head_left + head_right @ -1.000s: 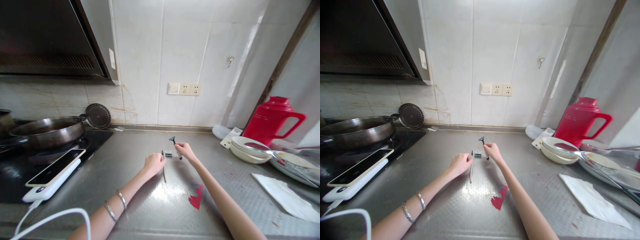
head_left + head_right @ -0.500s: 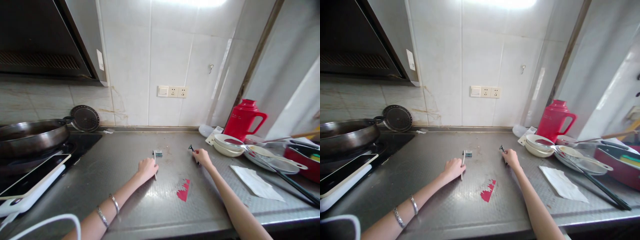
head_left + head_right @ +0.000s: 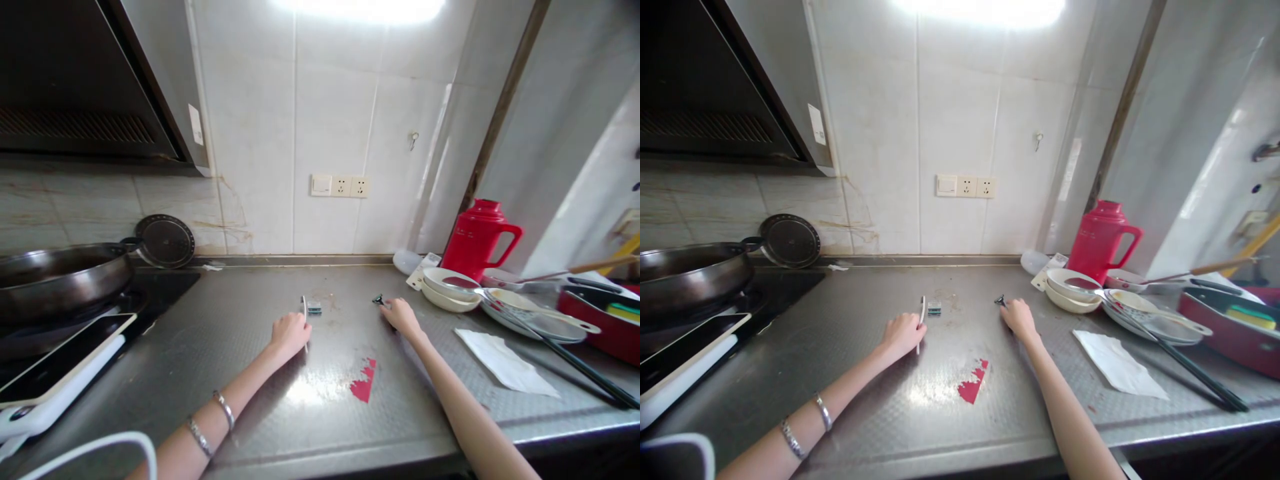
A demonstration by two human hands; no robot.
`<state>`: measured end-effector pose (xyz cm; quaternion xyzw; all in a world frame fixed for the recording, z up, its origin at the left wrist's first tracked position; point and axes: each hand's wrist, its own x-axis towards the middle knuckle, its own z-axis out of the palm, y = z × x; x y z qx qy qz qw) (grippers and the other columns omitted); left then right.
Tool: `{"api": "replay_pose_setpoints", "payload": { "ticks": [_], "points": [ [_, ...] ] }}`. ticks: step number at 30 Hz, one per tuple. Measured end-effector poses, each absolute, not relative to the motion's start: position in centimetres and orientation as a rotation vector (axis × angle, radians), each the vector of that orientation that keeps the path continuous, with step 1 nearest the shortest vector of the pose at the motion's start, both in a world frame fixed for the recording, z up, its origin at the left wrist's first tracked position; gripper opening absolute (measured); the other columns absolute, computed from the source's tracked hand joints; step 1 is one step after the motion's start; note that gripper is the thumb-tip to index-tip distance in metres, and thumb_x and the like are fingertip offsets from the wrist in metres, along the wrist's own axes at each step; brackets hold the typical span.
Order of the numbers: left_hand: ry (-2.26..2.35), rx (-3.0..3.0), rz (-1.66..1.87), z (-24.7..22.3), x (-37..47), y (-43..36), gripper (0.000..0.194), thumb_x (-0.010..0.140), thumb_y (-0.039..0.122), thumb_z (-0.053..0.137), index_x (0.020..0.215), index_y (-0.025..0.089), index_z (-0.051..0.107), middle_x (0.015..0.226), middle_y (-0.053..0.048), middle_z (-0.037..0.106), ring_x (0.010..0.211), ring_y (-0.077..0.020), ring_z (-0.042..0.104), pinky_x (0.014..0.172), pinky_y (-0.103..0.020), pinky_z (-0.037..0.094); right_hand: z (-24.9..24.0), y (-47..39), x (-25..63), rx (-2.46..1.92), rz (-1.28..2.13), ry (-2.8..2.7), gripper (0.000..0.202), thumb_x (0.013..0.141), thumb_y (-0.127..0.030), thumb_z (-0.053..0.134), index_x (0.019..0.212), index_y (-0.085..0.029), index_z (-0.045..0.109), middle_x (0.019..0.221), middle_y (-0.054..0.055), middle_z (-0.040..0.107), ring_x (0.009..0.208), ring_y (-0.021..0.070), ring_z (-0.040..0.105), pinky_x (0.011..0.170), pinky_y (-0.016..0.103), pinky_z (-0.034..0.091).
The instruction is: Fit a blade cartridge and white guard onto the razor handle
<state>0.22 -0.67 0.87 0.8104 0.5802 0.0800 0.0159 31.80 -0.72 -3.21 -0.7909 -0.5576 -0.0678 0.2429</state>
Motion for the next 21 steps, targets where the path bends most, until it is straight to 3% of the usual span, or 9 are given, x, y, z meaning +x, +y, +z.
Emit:
{"api": "replay_pose_setpoints", "payload": {
  "ticks": [3,6,10,13,21],
  "points": [
    [1.748,2.571,0.351,1.5,0.8,-0.8,0.032,0.084,0.029,0.035,0.088,0.017,0.064,0.087,-0.012,0.068,0.084,-0.0237,0.064,0.071,-0.031,0.044,-1.7,-1.0,30.1,-2.021,-0.135,-1.527,0.034,0.078,-0.035,0.048,0.093,-0.014,0.069,0.083,0.013,0.066,0.077,0.0218,0.06,0.07,0.028,0.041],
    [1.664,2.618,0.433,1.9,2.2,-1.5,0.031,0.085,0.03,0.034,0.087,0.017,0.062,0.084,-0.01,0.068,0.081,-0.0225,0.064,0.07,-0.031,0.044,-0.3,-1.3,26.8,-1.778,0.126,-1.571,0.034,0.078,-0.039,0.049,0.09,-0.015,0.069,0.08,0.009,0.068,0.074,0.019,0.061,0.068,0.026,0.044],
    [1.502,2.69,0.491,1.9,4.1,-3.2,0.029,0.087,0.029,0.033,0.091,0.017,0.059,0.085,-0.01,0.067,0.081,-0.0221,0.064,0.072,-0.031,0.043,0.2,-1.9,22.0,-1.531,0.562,-1.533,0.041,0.076,-0.045,0.05,0.099,-0.014,0.064,0.074,0.006,0.067,0.055,0.0136,0.056,0.046,0.022,0.041],
    [1.447,2.716,0.507,1.7,4.9,-4.2,0.029,0.087,0.029,0.033,0.097,0.016,0.058,0.088,-0.011,0.066,0.084,-0.0231,0.063,0.073,-0.032,0.043,-0.4,-2.3,19.8,-1.404,0.76,-1.481,0.036,0.073,-0.044,0.054,0.09,-0.013,0.062,0.067,0.004,0.064,0.049,0.0111,0.054,0.038,0.02,0.038],
    [1.306,2.867,0.488,1.8,4.8,-4.6,0.034,0.087,0.039,0.032,0.096,0.016,0.055,0.093,-0.01,0.062,0.086,-0.0231,0.06,0.074,-0.033,0.043,-1.0,-2.0,20.3,-1.434,0.644,-1.457,0.028,0.075,-0.038,0.049,0.073,-0.013,0.061,0.054,0.0,0.056,0.046,0.0107,0.052,0.041,0.019,0.038]
  ]
}}
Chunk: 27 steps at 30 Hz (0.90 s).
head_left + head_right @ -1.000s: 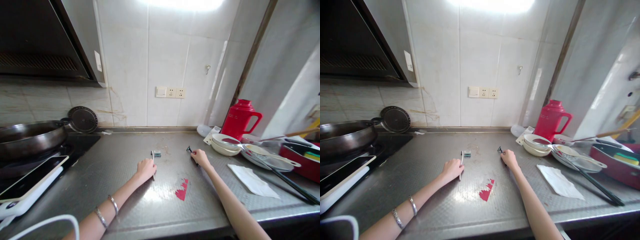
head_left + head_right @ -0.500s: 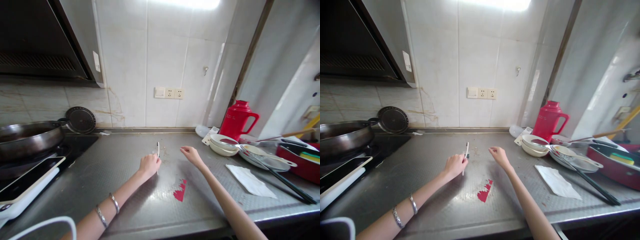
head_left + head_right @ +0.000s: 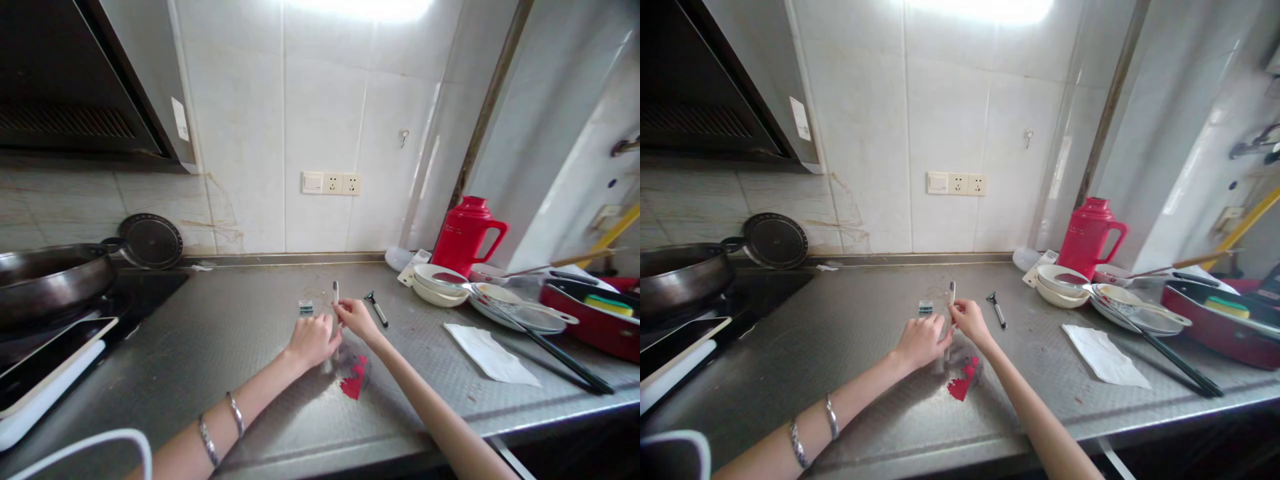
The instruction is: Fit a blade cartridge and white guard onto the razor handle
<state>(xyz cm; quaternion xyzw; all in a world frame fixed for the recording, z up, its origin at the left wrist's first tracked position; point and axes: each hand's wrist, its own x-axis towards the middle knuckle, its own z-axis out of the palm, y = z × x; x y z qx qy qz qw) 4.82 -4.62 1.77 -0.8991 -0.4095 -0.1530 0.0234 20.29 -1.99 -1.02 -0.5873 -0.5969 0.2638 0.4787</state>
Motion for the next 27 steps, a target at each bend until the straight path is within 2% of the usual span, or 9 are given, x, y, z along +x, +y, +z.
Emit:
{"api": "replay_pose_setpoints", "payload": {
  "ticks": [5,7,9,12,15,21,27],
  "points": [
    [-1.213,-2.732,-0.623,1.1,3.5,-0.9,0.023,0.085,0.034,0.037,0.092,0.018,0.053,0.099,-0.009,0.058,0.092,-0.0217,0.056,0.071,-0.03,0.044,0.4,-1.4,26.2,-1.718,0.273,-1.515,0.033,0.078,-0.037,0.04,0.063,-0.014,0.059,0.051,-0.002,0.051,0.049,0.0107,0.05,0.044,0.018,0.032],
    [-1.238,-2.722,-0.656,0.6,2.5,1.4,0.022,0.082,0.031,0.041,0.096,0.018,0.052,0.103,-0.009,0.056,0.096,-0.0217,0.055,0.077,-0.031,0.044,0.7,-1.4,29.1,-1.939,0.057,-1.532,0.032,0.078,-0.032,0.039,0.059,-0.015,0.057,0.053,0.0,0.054,0.055,0.0124,0.053,0.047,0.019,0.031],
    [-1.252,-2.75,-0.655,-0.2,1.4,3.5,0.029,0.079,0.03,0.046,0.104,0.017,0.05,0.11,-0.01,0.054,0.101,-0.0226,0.052,0.086,-0.034,0.04,0.6,-1.5,31.7,-2.173,-0.038,-1.596,0.031,0.08,-0.027,0.036,0.062,-0.015,0.059,0.06,0.003,0.06,0.06,0.014,0.056,0.05,0.02,0.032],
    [-1.287,-2.828,-0.643,-1.5,-0.2,5.6,0.045,0.076,0.034,0.049,0.117,0.015,0.044,0.123,-0.013,0.049,0.114,-0.026,0.045,0.095,-0.039,0.035,-0.4,-1.9,34.0,-2.31,-0.034,-1.621,0.028,0.079,-0.022,0.038,0.067,-0.013,0.062,0.07,0.01,0.065,0.067,0.0179,0.061,0.056,0.022,0.035],
    [-1.281,-2.899,-0.644,-2.7,-0.9,6.4,0.052,0.077,0.035,0.048,0.123,0.013,0.039,0.13,-0.015,0.045,0.121,-0.0265,0.04,0.099,-0.04,0.031,-1.4,-2.1,34.6,-2.371,-0.002,-1.646,0.027,0.08,-0.022,0.04,0.072,-0.012,0.064,0.079,0.016,0.067,0.074,0.0213,0.063,0.061,0.024,0.038],
    [-1.252,-2.935,-0.703,-4.1,-0.5,7.0,0.048,0.079,0.032,0.046,0.123,0.016,0.04,0.128,-0.013,0.048,0.121,-0.025,0.041,0.1,-0.041,0.03,-1.9,-1.8,34.2,-2.472,0.022,-1.688,0.031,0.081,-0.026,0.038,0.084,-0.011,0.065,0.092,0.02,0.065,0.083,0.0254,0.063,0.063,0.028,0.042],
    [-1.228,-2.967,-0.729,-4.3,-0.3,7.7,0.044,0.08,0.03,0.045,0.121,0.016,0.042,0.124,-0.013,0.051,0.116,-0.0248,0.045,0.097,-0.041,0.033,-1.4,-1.7,33.7,-2.519,0.02,-1.724,0.032,0.081,-0.027,0.039,0.088,-0.013,0.066,0.096,0.019,0.065,0.088,0.0276,0.062,0.066,0.032,0.044]
  ]
}}
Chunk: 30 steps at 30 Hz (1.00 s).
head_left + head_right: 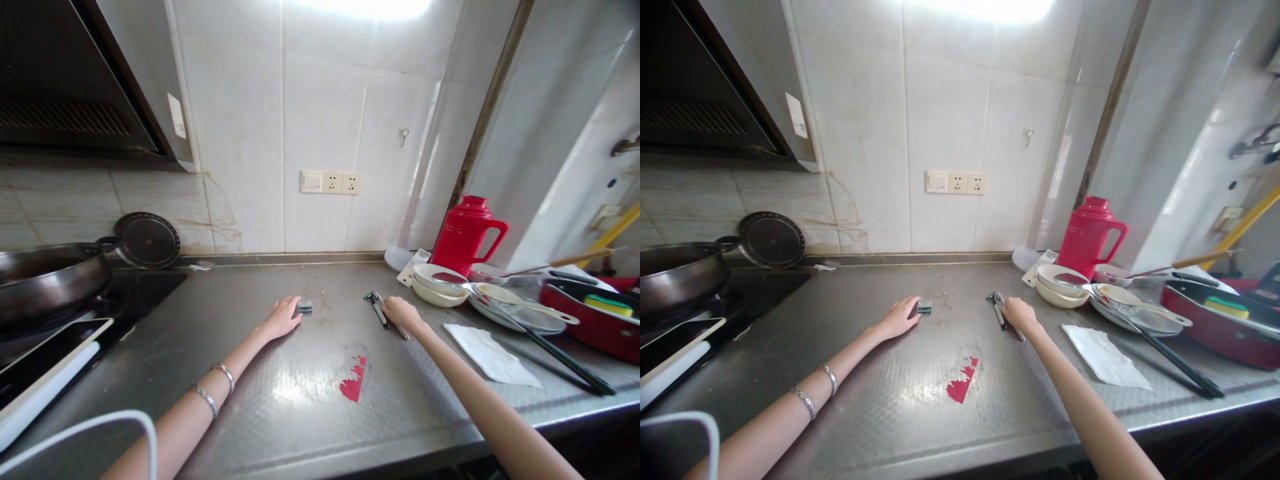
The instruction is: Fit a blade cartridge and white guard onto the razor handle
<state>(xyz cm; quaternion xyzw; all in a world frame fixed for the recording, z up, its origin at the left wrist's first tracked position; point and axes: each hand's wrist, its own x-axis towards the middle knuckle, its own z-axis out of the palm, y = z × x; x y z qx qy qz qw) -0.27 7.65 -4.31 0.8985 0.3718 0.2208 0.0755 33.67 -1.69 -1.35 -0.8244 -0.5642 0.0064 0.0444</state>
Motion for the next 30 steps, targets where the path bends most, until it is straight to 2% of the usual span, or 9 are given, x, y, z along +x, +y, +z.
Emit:
{"api": "replay_pose_setpoints", "payload": {
  "ticks": [5,12,19,23,26,30],
  "points": [
    [1.117,2.665,0.683,-4.1,-0.2,7.8,0.038,0.078,0.028,0.048,0.114,0.019,0.048,0.112,-0.01,0.059,0.104,-0.0237,0.054,0.089,-0.038,0.039,-0.8,-2.1,33.9,-2.522,-0.008,-1.708,0.035,0.083,-0.032,0.037,0.098,-0.016,0.064,0.099,0.017,0.064,0.093,0.0267,0.061,0.071,0.032,0.044],
    [1.036,2.609,0.767,-4.0,0.0,8.2,0.042,0.072,0.024,0.054,0.114,0.019,0.048,0.114,-0.009,0.058,0.105,-0.023,0.054,0.092,-0.036,0.038,0.7,-2.6,34.2,-2.438,-0.08,-1.725,0.036,0.082,-0.029,0.04,0.11,-0.018,0.059,0.101,0.013,0.064,0.095,0.0243,0.059,0.073,0.029,0.042],
    [0.986,2.47,0.921,-3.6,1.0,7.8,0.042,0.063,0.015,0.06,0.104,0.016,0.052,0.102,-0.008,0.059,0.097,-0.0206,0.054,0.087,-0.034,0.041,1.3,-3.2,30.6,-1.986,-0.04,-2.017,0.034,0.08,-0.027,0.045,0.109,-0.019,0.06,0.096,0.007,0.063,0.087,0.0174,0.058,0.073,0.024,0.041],
    [0.815,2.49,0.931,-2.1,1.9,5.3,0.048,0.063,0.014,0.059,0.11,0.017,0.048,0.107,-0.008,0.055,0.103,-0.0203,0.05,0.092,-0.034,0.039,1.9,-3.7,26.8,-1.591,0.181,-2.249,0.05,0.075,-0.037,0.057,0.121,-0.019,0.051,0.106,0.008,0.058,0.081,0.0154,0.058,0.076,0.027,0.043],
    [0.726,2.508,0.887,-0.9,2.5,3.1,0.051,0.064,0.015,0.059,0.114,0.02,0.046,0.113,-0.007,0.053,0.108,-0.0212,0.048,0.094,-0.035,0.037,2.6,-4.3,24.5,-1.468,0.213,-2.33,0.066,0.068,-0.045,0.064,0.127,-0.022,0.044,0.115,0.009,0.052,0.087,0.0177,0.057,0.079,0.031,0.044],
    [0.681,2.508,0.852,0.1,3.1,1.0,0.053,0.066,0.018,0.06,0.117,0.02,0.045,0.117,-0.007,0.051,0.111,-0.0222,0.047,0.096,-0.035,0.037,3.1,-4.9,23.0,-1.468,0.151,-2.354,0.066,0.066,-0.045,0.067,0.124,-0.024,0.045,0.115,0.009,0.052,0.097,0.0212,0.054,0.08,0.032,0.043]
  ]
}}
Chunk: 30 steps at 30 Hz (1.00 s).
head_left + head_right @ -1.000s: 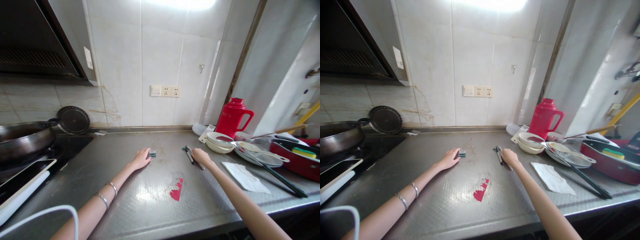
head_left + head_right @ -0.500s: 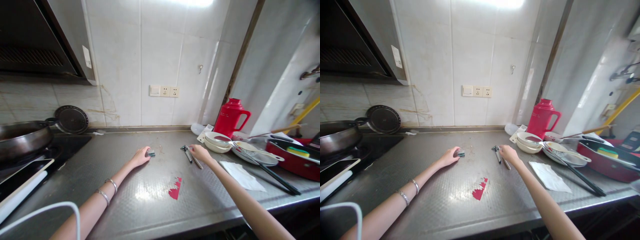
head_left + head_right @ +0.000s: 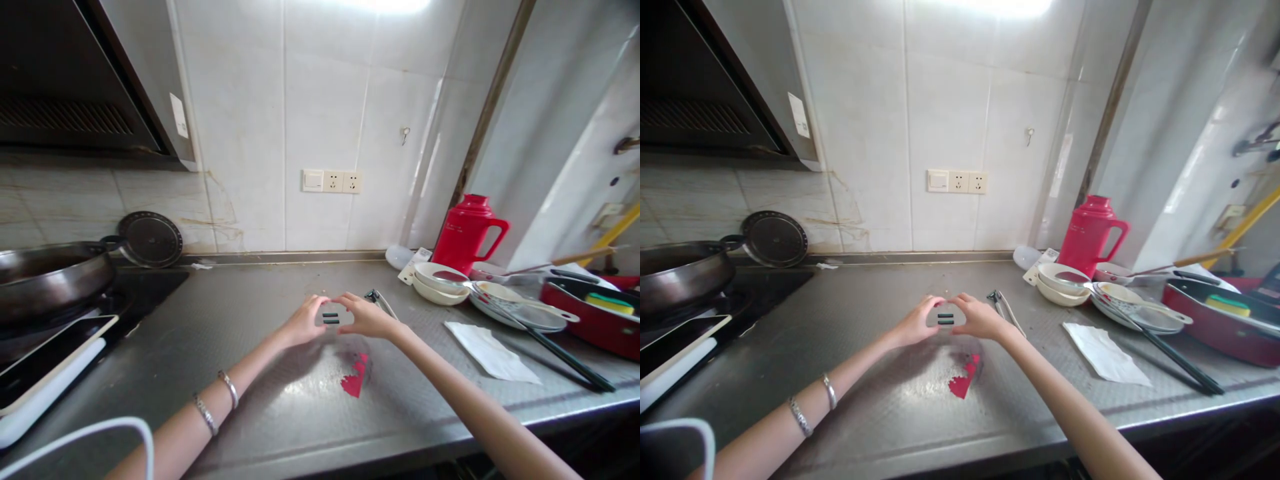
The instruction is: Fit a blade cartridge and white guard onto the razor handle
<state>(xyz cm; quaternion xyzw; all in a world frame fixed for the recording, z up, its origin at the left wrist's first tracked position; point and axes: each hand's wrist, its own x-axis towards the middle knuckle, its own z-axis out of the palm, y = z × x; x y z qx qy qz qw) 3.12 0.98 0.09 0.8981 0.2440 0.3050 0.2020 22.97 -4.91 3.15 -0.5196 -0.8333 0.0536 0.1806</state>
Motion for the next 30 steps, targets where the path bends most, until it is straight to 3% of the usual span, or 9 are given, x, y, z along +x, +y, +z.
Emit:
{"api": "replay_pose_setpoints", "payload": {
  "ticks": [7,12,21,30],
  "points": [
    [0.631,2.521,0.852,0.3,3.5,-0.4,0.052,0.07,0.02,0.059,0.119,0.022,0.045,0.119,-0.006,0.052,0.113,-0.0215,0.046,0.097,-0.035,0.036,2.8,-5.2,22.7,-1.509,0.124,-2.333,0.05,0.067,-0.036,0.067,0.113,-0.02,0.053,0.105,0.007,0.055,0.087,0.0184,0.057,0.075,0.029,0.044],
    [0.678,2.489,0.872,0.2,2.6,-0.2,0.053,0.073,0.026,0.058,0.123,0.022,0.041,0.124,-0.007,0.05,0.116,-0.0213,0.045,0.099,-0.035,0.035,3.7,-4.5,26.6,-1.482,0.195,-2.325,0.048,0.069,-0.038,0.064,0.112,-0.018,0.057,0.103,0.008,0.058,0.085,0.0173,0.058,0.078,0.028,0.043],
    [0.825,2.479,0.939,-1.5,-0.8,2.4,0.035,0.078,0.023,0.051,0.112,0.021,0.048,0.114,-0.006,0.056,0.106,-0.0185,0.052,0.094,-0.034,0.04,2.7,-3.0,40.8,-2.028,0.334,-2.022,0.055,0.063,-0.029,0.065,0.116,-0.016,0.057,0.108,0.009,0.063,0.083,0.02,0.06,0.077,0.028,0.045],
    [0.938,2.449,1.006,-2.5,-2.0,3.9,0.03,0.079,0.023,0.05,0.108,0.02,0.051,0.11,-0.006,0.058,0.103,-0.0177,0.054,0.093,-0.034,0.041,-0.7,-2.1,43.5,-2.134,0.353,-1.96,0.058,0.061,-0.025,0.064,0.118,-0.017,0.056,0.106,0.007,0.065,0.08,0.0197,0.061,0.073,0.026,0.045]
  ]
}}
